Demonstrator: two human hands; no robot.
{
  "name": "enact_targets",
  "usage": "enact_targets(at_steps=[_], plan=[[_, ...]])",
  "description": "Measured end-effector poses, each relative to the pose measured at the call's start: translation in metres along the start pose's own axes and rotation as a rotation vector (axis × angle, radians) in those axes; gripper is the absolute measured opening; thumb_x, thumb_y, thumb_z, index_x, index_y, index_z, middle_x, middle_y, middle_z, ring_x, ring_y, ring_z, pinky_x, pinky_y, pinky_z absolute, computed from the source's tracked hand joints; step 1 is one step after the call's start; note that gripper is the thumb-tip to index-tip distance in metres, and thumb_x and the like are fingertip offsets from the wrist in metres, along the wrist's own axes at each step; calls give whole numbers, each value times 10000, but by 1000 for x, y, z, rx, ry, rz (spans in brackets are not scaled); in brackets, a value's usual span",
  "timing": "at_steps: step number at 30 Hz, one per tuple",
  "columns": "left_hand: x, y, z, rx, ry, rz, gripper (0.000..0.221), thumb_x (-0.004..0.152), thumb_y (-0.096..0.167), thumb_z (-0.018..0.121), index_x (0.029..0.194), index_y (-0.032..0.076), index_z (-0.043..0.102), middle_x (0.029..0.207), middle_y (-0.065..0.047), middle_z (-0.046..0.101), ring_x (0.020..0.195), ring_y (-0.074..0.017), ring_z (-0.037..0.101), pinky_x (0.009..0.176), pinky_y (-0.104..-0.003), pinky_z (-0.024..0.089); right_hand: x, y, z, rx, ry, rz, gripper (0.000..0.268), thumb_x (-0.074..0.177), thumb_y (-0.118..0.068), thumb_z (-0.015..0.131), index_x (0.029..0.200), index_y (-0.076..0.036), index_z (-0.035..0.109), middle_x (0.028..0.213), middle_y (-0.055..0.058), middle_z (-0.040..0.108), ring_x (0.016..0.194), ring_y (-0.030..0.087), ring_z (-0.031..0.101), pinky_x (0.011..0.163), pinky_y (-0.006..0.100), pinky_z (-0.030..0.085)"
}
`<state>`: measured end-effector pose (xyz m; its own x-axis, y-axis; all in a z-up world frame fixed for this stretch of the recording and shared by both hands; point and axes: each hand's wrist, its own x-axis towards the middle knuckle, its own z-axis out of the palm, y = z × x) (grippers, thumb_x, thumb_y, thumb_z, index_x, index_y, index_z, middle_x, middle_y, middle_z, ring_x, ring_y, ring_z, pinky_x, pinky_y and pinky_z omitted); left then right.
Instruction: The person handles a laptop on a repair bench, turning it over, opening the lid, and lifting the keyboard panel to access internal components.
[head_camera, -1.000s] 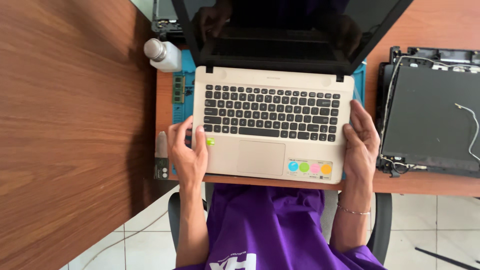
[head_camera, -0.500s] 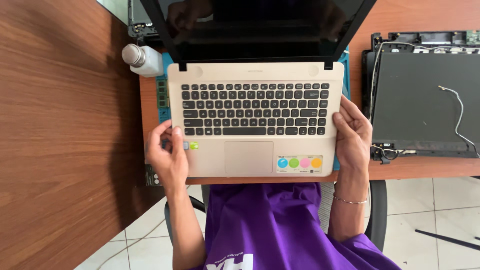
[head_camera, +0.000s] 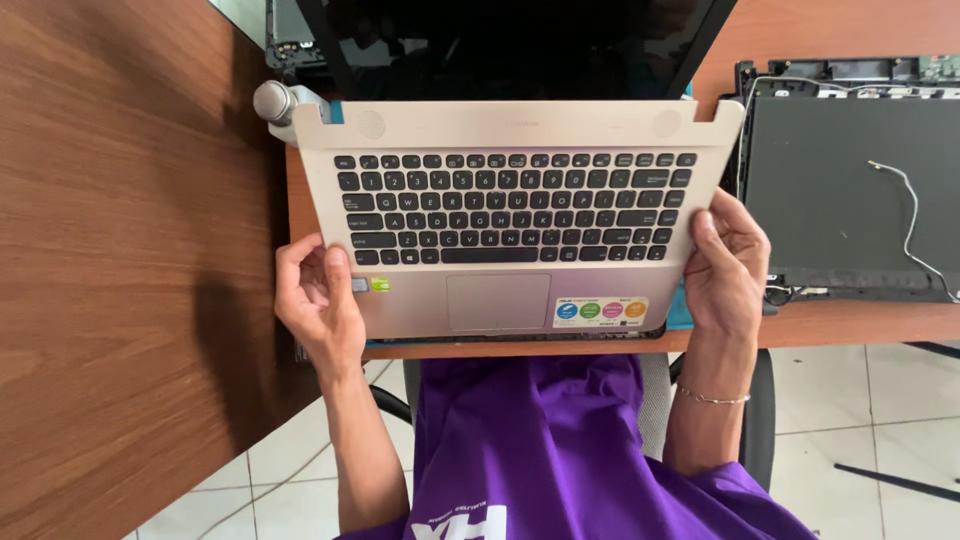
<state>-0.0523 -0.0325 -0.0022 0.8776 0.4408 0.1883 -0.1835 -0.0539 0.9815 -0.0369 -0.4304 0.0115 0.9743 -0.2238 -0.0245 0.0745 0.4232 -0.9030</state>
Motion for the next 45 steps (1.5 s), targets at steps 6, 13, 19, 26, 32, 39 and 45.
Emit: enact_targets(at_steps=[6,13,19,26,32,39,45], plan=[[0,14,-5,-8,-28,164,282,1094,165,694,1251,-50,602,1135,-33,586,1004,-106,558,907,-238,479,-10,-9,-6,-56,-42,-118,316,1091,53,603,1407,74,605,1206,135,723,1052,150,707,920,263,580],[-5,28,-12,111,26,277,279,1098,217,696,1217,-25,622,1144,-31,553,982,-93,533,863,-217,453,-23,-8,-15,140,-135,-195,139,1125,62,627,1248,5,658,1091,41,702,1069,149,693,959,305,566],[-14,27,-15,123,45,239,227,1104,193,704,1145,-9,608,1077,-18,517,945,-78,520,833,-202,435,-30,-3,-31,160,-175,-236,115,1141,68,626,1210,-8,677,1040,24,666,1008,152,658,944,334,522],[-19,37,-19,269,69,326,252,1045,226,761,1130,-5,704,1166,-34,562,1007,-140,590,889,-249,510,-32,-20,-7,78,-347,-416,262,991,-64,716,1251,-55,690,1152,142,694,1117,277,692,1114,490,541],[-19,41,-17,328,53,350,357,958,301,735,1165,12,706,1072,-61,641,969,-157,651,889,-273,516,-39,-18,7,-54,-273,-469,96,1045,-107,727,1140,-96,720,1314,164,607,1320,301,587,1207,585,438],[-24,33,-15,281,71,322,266,978,177,727,1143,-28,688,1067,-102,650,999,-179,667,966,-302,537,-42,-9,-6,-3,-381,-450,178,966,-97,728,1140,-115,698,1349,122,621,1366,324,584,1201,614,395],[-24,17,-15,183,85,313,139,1054,49,636,1143,-39,697,1036,-96,656,902,-150,662,888,-274,563,-46,-5,0,-23,-347,-500,147,981,-40,718,1105,-113,685,1326,129,634,1366,344,598,1251,605,438]])
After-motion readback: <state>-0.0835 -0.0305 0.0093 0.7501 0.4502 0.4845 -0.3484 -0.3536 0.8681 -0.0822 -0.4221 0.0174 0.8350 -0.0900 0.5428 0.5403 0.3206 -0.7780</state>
